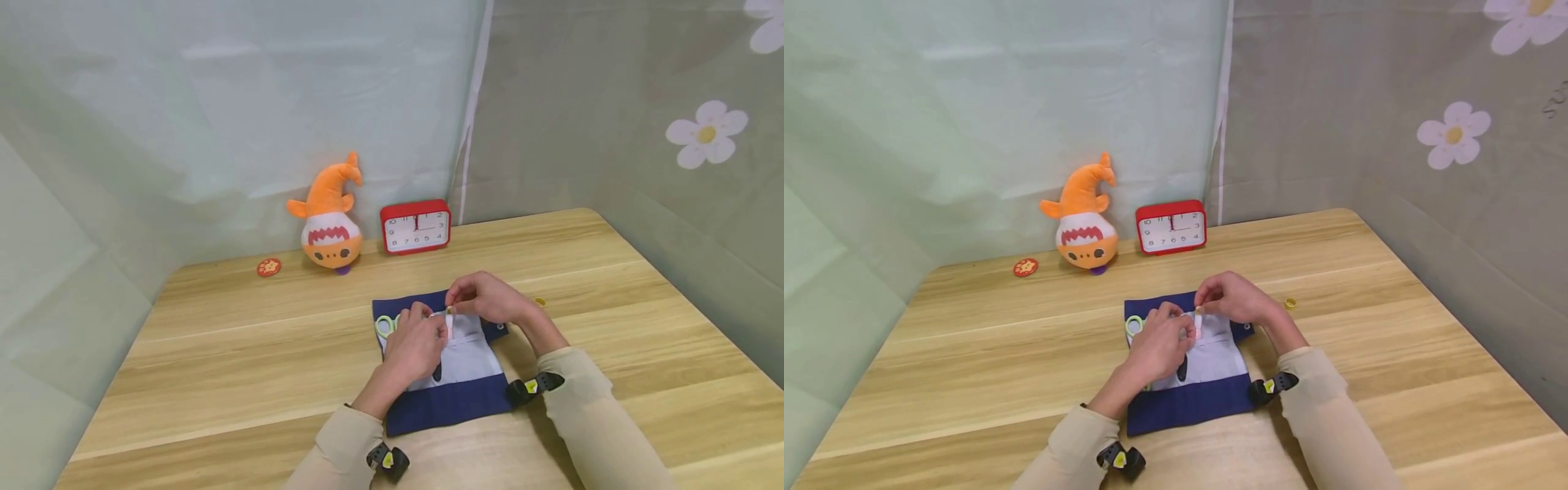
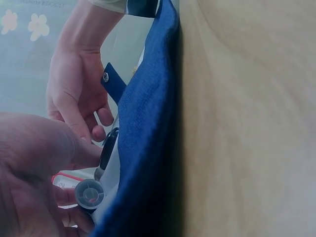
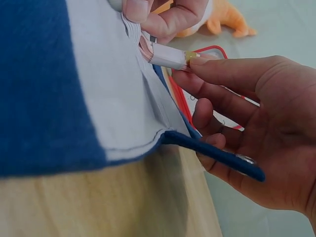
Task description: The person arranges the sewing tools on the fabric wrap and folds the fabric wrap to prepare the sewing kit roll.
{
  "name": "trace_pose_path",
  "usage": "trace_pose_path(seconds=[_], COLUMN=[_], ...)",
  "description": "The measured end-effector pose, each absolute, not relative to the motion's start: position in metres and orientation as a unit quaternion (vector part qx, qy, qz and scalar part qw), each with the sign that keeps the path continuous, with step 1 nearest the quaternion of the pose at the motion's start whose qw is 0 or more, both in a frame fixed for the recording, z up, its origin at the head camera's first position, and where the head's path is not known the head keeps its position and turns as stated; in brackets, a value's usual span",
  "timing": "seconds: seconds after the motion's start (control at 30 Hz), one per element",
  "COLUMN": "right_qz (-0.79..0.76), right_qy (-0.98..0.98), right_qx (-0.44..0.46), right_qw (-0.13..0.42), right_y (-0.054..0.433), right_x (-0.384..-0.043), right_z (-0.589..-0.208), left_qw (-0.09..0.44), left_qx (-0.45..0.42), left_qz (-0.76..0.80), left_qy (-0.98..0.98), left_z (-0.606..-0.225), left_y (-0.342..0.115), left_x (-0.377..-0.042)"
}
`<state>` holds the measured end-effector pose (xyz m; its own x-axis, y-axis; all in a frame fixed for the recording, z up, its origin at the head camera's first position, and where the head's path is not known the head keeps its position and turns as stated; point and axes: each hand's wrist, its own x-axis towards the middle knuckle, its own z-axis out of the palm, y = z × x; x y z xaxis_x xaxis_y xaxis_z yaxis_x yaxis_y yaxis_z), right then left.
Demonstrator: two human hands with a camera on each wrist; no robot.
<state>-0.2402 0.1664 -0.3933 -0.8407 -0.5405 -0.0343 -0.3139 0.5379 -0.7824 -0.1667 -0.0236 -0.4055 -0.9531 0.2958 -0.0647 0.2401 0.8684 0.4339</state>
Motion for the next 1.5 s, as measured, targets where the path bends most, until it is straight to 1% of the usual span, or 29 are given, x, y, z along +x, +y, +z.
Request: trace_pose_path(seconds=[0.43, 0.8, 1.1, 1.5], right_qz=[-0.364, -0.38, -0.378, -0.342], right_qy=[0.873, 0.856, 0.856, 0.869], right_qx=[-0.265, -0.259, -0.245, -0.252], right_qw=[0.189, 0.237, 0.253, 0.255], right_y=[0.156, 0.149, 0.15, 0.143], right_x=[-0.248, -0.253, -0.254, -0.251], right_z=[-0.382, -0.386, -0.39, -0.389], left_qw=[0.059, 0.062, 0.061, 0.048], left_qx=[0.144, 0.145, 0.144, 0.152], left_qz=[0.21, 0.213, 0.204, 0.2], left_qy=[0.965, 0.964, 0.966, 0.967], left_z=[-0.407, -0.407, -0.407, -0.407], left_y=[-0.023, -0.025, -0.024, -0.025], left_x=[-0.167, -0.166, -0.166, -0.165])
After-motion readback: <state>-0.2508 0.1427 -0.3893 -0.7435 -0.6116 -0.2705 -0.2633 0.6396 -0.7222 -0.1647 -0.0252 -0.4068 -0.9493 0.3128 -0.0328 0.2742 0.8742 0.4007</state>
